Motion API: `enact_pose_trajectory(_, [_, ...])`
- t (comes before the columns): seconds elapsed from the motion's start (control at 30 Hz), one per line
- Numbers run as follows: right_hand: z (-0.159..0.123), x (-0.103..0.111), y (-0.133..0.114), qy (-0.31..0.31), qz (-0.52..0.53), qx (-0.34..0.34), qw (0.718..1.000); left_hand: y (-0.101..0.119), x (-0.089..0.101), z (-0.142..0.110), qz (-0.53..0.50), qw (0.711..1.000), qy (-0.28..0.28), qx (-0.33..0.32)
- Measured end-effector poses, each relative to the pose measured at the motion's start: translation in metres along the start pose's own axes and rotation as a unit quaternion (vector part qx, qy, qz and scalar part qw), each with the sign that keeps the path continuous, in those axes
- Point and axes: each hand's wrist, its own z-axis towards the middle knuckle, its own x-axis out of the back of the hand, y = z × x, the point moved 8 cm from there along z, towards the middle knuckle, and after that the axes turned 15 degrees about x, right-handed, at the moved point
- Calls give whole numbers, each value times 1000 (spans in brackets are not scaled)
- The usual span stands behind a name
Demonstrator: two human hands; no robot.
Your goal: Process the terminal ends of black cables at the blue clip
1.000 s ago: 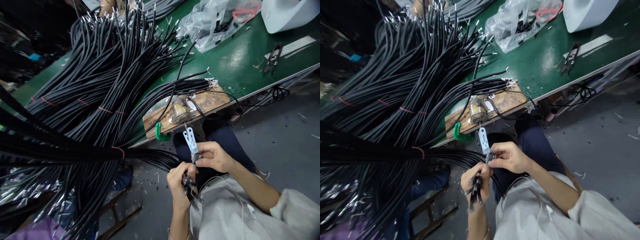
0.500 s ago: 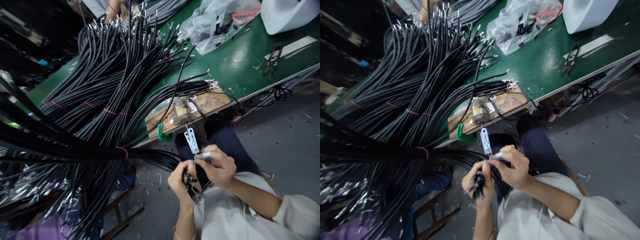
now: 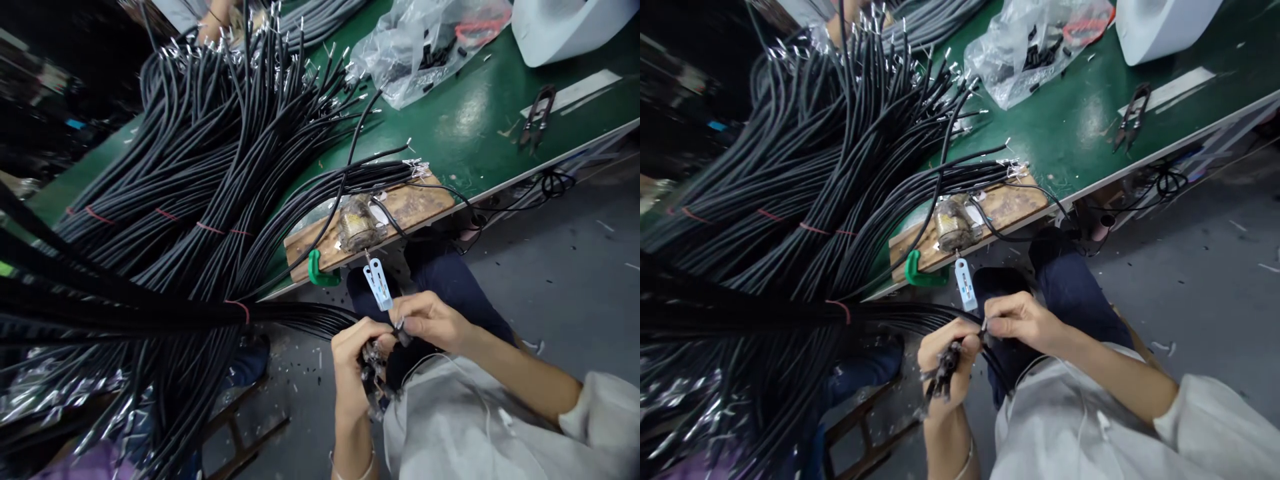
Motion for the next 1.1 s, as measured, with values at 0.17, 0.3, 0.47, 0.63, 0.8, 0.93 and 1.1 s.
enact_pose_trajectory(0.17, [-11, 0, 35, 30, 148, -192, 970, -9, -3, -2, -17, 999, 23, -31])
enact_pose_trajectory(0.3, [13, 29, 20, 74, 17, -155, 985, -9, -5, -5, -26, 998, 48, -38])
enact_pose_trajectory(0.47, [49, 28, -1, 110, -21, -95, 989, -2, 8, -8, -123, 981, 120, -91])
enact_pose_trajectory(0.63, [54, 3, 8, 126, 115, -107, 980, -3, 14, -1, -147, 972, 169, -73])
enact_pose_trajectory(0.8, [46, -2, 19, 130, 197, -119, 964, 6, 8, 8, -89, 987, 125, -46])
enact_pose_trajectory(0.93, [34, 1, 30, 119, 239, -142, 953, 8, 10, 7, -80, 987, 130, -49])
enact_pose_trajectory(1.1, [13, 30, 41, 164, 212, -140, 953, 5, 8, 3, -106, 986, 88, -97])
